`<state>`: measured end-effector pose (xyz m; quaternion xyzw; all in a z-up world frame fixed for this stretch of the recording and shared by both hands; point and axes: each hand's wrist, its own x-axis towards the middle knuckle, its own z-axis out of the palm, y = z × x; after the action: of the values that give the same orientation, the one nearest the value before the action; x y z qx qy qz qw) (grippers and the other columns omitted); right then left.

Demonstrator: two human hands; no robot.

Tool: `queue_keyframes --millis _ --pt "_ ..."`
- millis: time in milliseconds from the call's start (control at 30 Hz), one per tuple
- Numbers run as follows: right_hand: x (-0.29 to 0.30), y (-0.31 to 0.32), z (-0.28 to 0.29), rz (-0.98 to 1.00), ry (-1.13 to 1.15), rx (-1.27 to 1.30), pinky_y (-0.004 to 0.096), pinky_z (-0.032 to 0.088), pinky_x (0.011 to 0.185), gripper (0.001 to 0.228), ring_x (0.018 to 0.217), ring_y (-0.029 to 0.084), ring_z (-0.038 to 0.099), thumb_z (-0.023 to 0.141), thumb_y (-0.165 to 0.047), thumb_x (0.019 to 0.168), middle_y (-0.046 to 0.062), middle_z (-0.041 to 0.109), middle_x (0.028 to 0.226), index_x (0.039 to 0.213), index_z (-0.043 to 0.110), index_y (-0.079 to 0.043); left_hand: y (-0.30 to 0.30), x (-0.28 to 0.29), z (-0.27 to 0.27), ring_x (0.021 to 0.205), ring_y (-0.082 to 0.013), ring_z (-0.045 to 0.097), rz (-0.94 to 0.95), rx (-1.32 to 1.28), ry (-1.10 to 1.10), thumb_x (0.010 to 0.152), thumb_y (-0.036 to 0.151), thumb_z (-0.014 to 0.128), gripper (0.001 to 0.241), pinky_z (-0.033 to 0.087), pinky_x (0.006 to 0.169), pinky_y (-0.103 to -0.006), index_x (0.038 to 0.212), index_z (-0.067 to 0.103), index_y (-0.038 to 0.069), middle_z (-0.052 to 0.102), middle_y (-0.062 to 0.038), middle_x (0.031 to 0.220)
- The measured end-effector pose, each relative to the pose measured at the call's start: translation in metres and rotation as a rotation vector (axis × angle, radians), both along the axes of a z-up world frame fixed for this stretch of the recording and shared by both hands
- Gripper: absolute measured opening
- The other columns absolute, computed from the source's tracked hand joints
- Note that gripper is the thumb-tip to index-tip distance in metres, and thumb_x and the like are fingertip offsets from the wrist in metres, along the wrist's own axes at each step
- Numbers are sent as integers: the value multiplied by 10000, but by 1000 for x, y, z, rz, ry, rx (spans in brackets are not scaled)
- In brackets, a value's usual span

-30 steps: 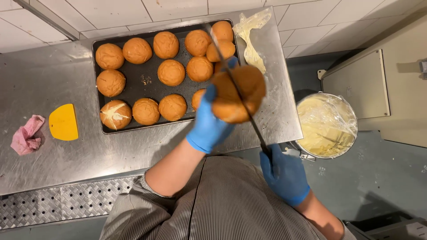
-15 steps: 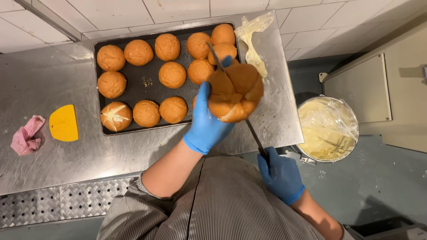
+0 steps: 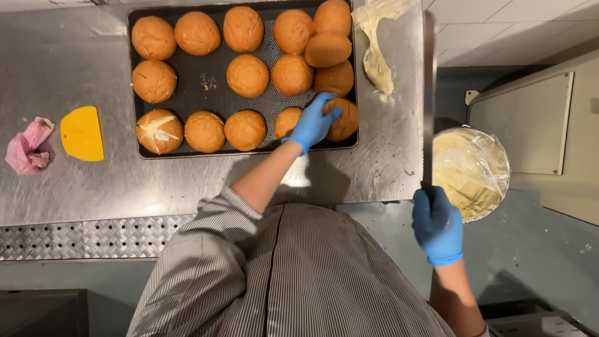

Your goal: Cutting baked buns into star-shaped sections and piping cream filling into them.

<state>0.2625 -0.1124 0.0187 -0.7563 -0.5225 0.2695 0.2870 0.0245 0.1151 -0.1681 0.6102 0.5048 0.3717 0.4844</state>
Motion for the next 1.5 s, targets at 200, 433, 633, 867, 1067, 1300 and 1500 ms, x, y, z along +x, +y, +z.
queue_keyframes --millis 200,433,633,867,1067,1300,1500 --pt "2 4 0 -86 99 -51 300 451 478 208 481 119 569 586 -140 1023 60 599 602 1099 654 41 2 -8 62 882 -355 682 -214 247 958 1031 419 492 515 473 901 -573 1506 491 218 726 -161 962" --pt "-23 2 -10 -147 166 -101 298 449 480 181 488 113 554 590 -154 1042 58 589 605 1042 652 16 -3 -15 15 925 -306 642 -323 362 1082 1034 451 491 558 484 799 -518 1459 511 90 687 -107 1064" --pt "-34 -3 -8 -135 21 -23 301 463 526 224 539 114 598 635 -163 1088 60 605 633 944 628 9 30 -35 60 1161 -328 573 -270 478 964 994 528 614 589 470 966 -509 1355 532 70 616 -150 1212" --pt "-87 -25 8 -275 -65 -1 308 488 580 167 581 139 626 659 -157 1063 86 667 681 1015 647 2 128 -28 50 1170 -468 525 -78 815 748 638 499 791 1007 461 906 -550 1458 361 102 482 -251 1371" --pt "-112 -60 -10 -508 321 32 309 518 552 142 632 176 660 583 -100 1062 114 663 800 1055 553 38 133 -36 51 1314 -413 517 -419 318 677 840 354 749 864 465 1075 -515 1575 331 178 458 -143 1515" --pt "-157 -24 0 -512 594 90 307 504 533 128 666 203 674 496 -117 1104 122 663 891 1090 538 3 27 -136 112 1378 -382 497 -418 859 292 823 255 798 866 411 1170 -507 1569 372 142 479 -161 1501" --pt "-180 -4 -4 -398 557 59 312 489 544 99 650 202 643 504 -91 1111 131 671 897 1121 544 -1 45 -263 64 1256 -382 506 -204 712 836 740 345 859 950 455 1026 -524 1545 405 128 486 -165 1440"
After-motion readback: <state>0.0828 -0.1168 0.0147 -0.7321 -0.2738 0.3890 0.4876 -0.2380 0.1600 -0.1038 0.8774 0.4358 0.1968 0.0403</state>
